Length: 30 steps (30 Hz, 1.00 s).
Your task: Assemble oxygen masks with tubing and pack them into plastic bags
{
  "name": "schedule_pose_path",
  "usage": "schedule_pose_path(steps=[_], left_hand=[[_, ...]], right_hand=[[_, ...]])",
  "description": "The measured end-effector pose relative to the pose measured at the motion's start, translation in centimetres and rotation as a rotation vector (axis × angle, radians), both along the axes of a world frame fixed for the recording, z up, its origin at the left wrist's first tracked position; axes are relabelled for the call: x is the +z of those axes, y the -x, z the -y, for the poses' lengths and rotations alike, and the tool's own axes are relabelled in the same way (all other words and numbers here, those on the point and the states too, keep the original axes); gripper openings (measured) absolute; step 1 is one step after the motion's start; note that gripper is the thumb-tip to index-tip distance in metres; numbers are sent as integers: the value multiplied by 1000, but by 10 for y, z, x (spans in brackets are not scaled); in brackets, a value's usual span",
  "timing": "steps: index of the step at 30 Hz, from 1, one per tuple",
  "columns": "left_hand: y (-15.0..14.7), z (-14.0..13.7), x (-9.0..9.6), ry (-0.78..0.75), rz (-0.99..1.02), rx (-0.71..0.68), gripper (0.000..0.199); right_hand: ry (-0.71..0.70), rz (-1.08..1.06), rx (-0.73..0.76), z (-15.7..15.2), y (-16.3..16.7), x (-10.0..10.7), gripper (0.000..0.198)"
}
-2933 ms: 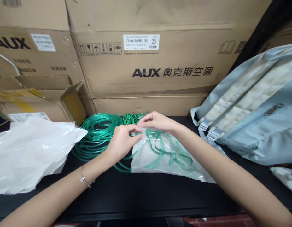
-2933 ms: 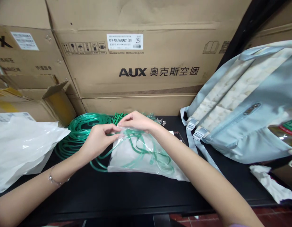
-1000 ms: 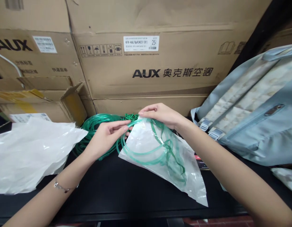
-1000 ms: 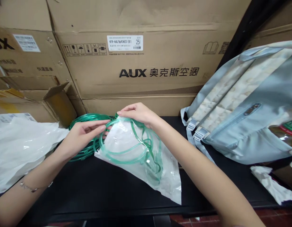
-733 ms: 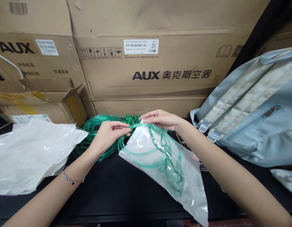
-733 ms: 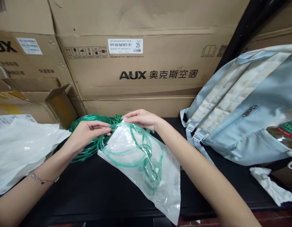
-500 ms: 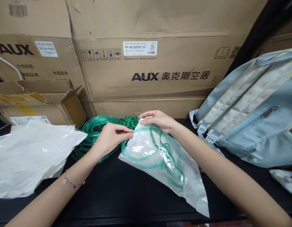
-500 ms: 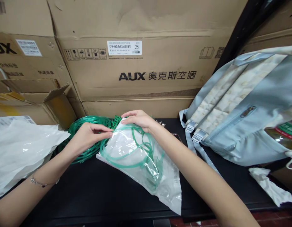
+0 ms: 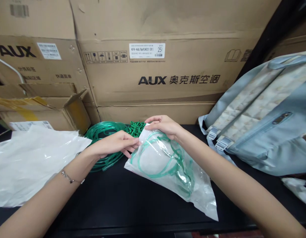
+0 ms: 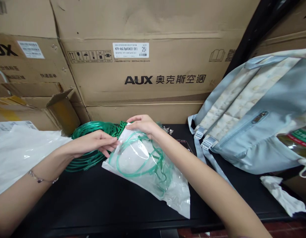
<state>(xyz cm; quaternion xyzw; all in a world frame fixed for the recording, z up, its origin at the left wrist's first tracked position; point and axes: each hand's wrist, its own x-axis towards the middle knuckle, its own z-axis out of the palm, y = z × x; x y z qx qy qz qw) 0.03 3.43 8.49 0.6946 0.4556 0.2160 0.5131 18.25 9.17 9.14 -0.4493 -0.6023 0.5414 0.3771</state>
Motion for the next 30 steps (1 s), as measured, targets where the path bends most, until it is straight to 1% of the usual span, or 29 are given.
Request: schedule_pose_path(steps=[1,2,3,5,7,10,12,14,18,20,22,24,27,29,30], left_hand=[[0,0,-1,12,3,-10,31],[-1,0,-3,-19,-9,-2,29],[-2,1,-5,-84,-27,23,25],[-7,1,-11,-242,-59,98,17],[-9,1,-14,-347,-71,157,12],[-7,-1,-10,-423,-111,136,11],[-5,-3,-4,-436,-120,107,11],[-3,-6,2,-405,-106,54,13],[-5,-12,11,-321,-71,-80,18],[-6,-13,14,-354,-111,-130,21],[-6,-13,16,-453,-189,-138,23],[-5,-12,19,-596,-273,-78,26],[-5,-8,23,-803,-348,65,30],[-6,-7,26,-891,-342,167,31],[-6,-6,28,-905,-320,200,31]], right_hand=[[-7,1,-11,0,1,0,17],[-15,1,-23,0,1,1,17],[-19,-1,-29,0,1,2,17],[-10,-5,17,0,-2,5,18],[15,24,129,0,-12,8,23],[111,99,339,0,-31,8,25],[187,104,408,0,-42,3,24],[208,46,370,1,-47,-3,20],[187,-74,180,7,-42,-6,12],[182,-80,107,12,-39,-3,11],[165,-94,45,15,-37,2,11],[148,-123,4,18,-37,5,10],[114,-193,1,21,-38,8,10],[79,-242,21,24,-38,9,15],[64,-260,32,26,-38,11,17]])
